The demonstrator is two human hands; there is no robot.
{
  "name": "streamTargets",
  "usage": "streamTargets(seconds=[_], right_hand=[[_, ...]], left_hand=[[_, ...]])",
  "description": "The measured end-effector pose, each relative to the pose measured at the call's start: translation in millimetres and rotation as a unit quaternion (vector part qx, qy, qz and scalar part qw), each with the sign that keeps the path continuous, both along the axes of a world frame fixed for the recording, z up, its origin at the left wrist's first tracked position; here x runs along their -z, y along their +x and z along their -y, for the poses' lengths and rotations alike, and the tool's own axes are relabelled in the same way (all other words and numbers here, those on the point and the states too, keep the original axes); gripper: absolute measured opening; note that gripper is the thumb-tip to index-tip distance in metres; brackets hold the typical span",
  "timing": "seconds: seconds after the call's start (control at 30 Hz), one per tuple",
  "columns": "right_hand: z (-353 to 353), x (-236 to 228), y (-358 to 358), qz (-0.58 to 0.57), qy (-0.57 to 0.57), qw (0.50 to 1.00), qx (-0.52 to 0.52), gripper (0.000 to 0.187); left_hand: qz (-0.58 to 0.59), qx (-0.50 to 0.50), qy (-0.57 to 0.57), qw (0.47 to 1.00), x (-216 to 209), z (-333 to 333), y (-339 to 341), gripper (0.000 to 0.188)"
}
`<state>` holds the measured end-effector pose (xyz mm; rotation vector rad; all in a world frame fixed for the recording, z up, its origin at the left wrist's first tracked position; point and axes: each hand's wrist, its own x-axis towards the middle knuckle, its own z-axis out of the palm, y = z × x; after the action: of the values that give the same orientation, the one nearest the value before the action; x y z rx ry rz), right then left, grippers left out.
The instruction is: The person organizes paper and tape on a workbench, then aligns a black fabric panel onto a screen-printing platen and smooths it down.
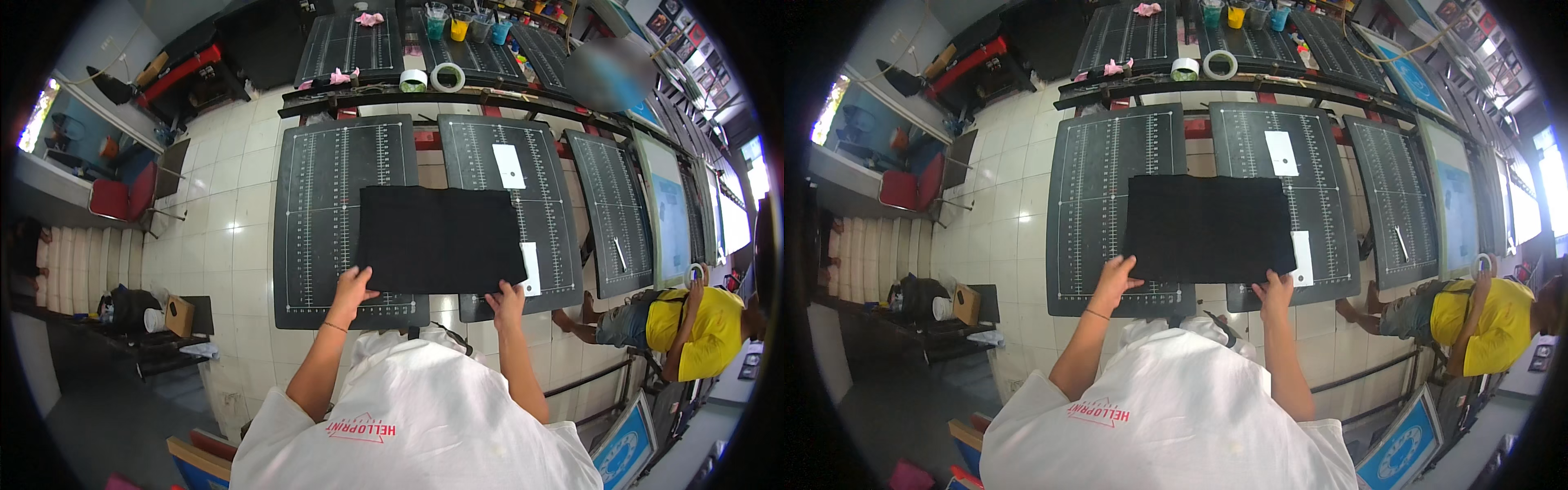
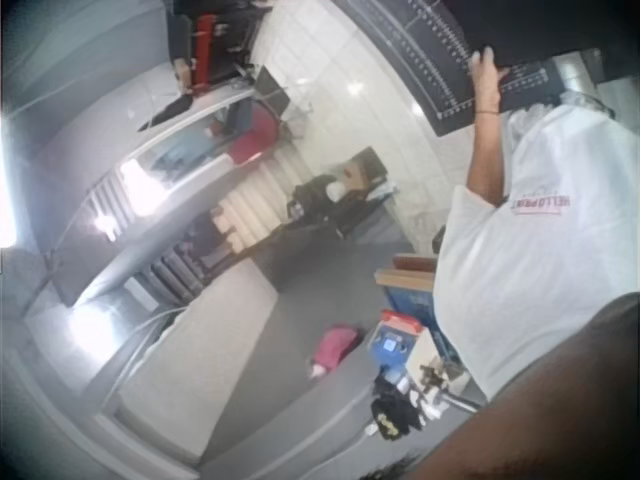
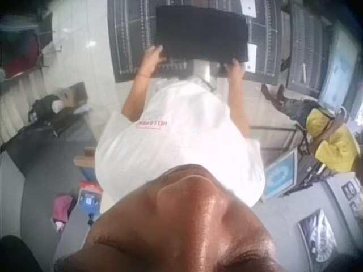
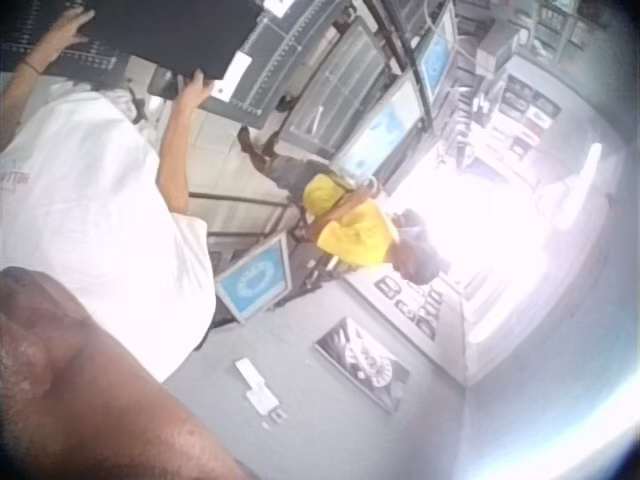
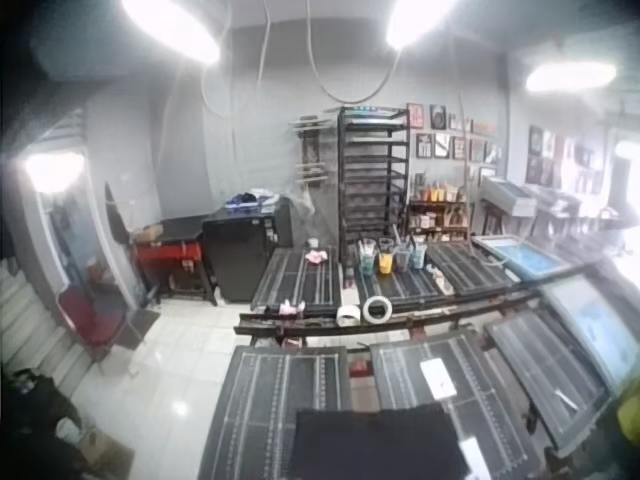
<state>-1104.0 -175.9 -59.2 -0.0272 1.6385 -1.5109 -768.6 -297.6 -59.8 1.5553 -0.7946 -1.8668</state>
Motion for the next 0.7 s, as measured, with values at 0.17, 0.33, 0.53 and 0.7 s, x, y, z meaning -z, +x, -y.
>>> streamTargets(seconds=[0.17, 0.33, 0.53, 0.7], right_hand=[[-33.4, 4.5, -3.1, -0.021, 0.04, 0.996, 0.072, 0.025], [-26.7, 2.4, -13.3, -0.134, 0.059, 0.987, 0.07, 0.024], [14.9, -15.9, 11.5, -0.227, 0.012, 0.974, 0.001, 0.02], [38.3, -19.4, 37.4, -0.315, 0.003, 0.945, -0.092, 0.016]], left_hand=[[0.323, 0.085, -0.236, 0.912, 8.4, -2.7, -3.0, 0.027], [0.404, 0.087, -0.456, 0.788, -6.1, 54.5, -34.0, 0.029], [0.483, 0.26, -0.533, 0.644, -8.5, 131.0, -74.7, 0.038], [0.446, 0.333, -0.569, 0.605, -8.6, 155.4, -72.3, 0.021]])
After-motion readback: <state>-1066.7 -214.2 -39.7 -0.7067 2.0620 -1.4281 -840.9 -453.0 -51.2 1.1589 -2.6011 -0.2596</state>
